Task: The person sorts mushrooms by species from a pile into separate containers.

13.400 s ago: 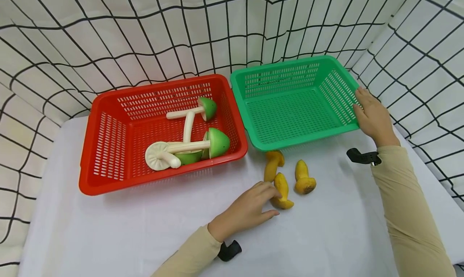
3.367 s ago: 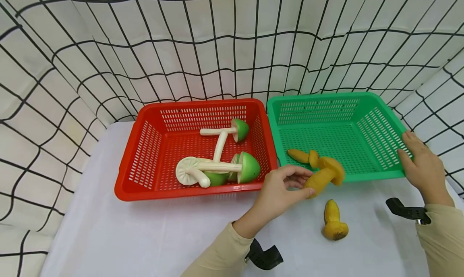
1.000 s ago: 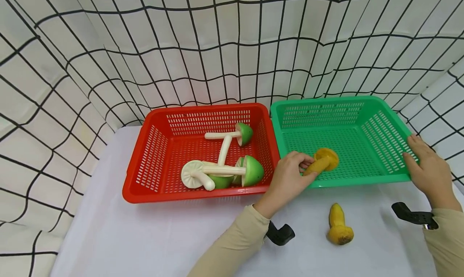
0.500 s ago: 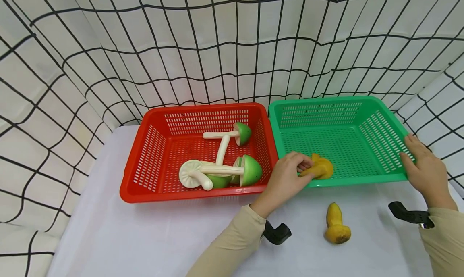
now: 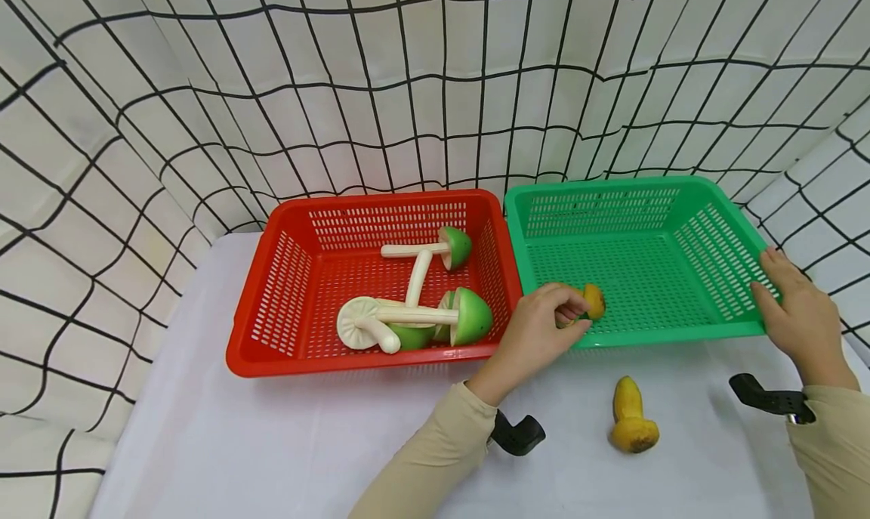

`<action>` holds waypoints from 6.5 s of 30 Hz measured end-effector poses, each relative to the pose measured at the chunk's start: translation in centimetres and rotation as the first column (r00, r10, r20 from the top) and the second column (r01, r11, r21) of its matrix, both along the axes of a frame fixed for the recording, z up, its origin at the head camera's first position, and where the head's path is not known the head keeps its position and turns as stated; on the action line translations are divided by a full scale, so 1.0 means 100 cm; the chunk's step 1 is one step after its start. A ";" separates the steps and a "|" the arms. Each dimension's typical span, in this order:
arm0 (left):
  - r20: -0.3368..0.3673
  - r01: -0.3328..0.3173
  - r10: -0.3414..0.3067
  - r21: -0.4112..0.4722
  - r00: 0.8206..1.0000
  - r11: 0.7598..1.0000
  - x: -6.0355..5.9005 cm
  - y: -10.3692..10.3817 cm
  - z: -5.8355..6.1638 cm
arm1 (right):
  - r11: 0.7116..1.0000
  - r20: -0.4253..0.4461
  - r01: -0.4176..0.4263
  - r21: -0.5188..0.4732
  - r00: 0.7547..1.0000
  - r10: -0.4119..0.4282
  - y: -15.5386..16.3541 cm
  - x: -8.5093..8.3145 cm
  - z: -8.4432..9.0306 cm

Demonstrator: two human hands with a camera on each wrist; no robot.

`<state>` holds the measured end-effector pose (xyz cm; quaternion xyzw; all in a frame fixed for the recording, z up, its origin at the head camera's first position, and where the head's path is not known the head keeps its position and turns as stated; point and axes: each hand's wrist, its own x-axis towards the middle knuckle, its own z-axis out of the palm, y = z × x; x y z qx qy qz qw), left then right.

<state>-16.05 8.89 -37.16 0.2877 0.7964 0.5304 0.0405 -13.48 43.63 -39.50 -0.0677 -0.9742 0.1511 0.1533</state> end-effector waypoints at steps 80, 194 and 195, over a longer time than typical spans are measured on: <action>0.262 0.148 -0.129 -0.053 0.956 0.988 0.068 0.040 -0.072 | 1.000 -0.007 -0.002 -0.024 1.000 0.002 0.003 -0.005 0.003; 0.151 0.198 -0.214 0.114 0.965 0.974 0.065 0.021 -0.010 | 0.999 -0.005 -0.014 -0.038 1.000 0.014 0.005 -0.004 0.003; 0.150 0.197 -0.213 0.115 0.965 0.974 0.064 0.020 -0.007 | 0.999 -0.003 -0.009 -0.033 1.000 0.009 0.004 -0.004 0.003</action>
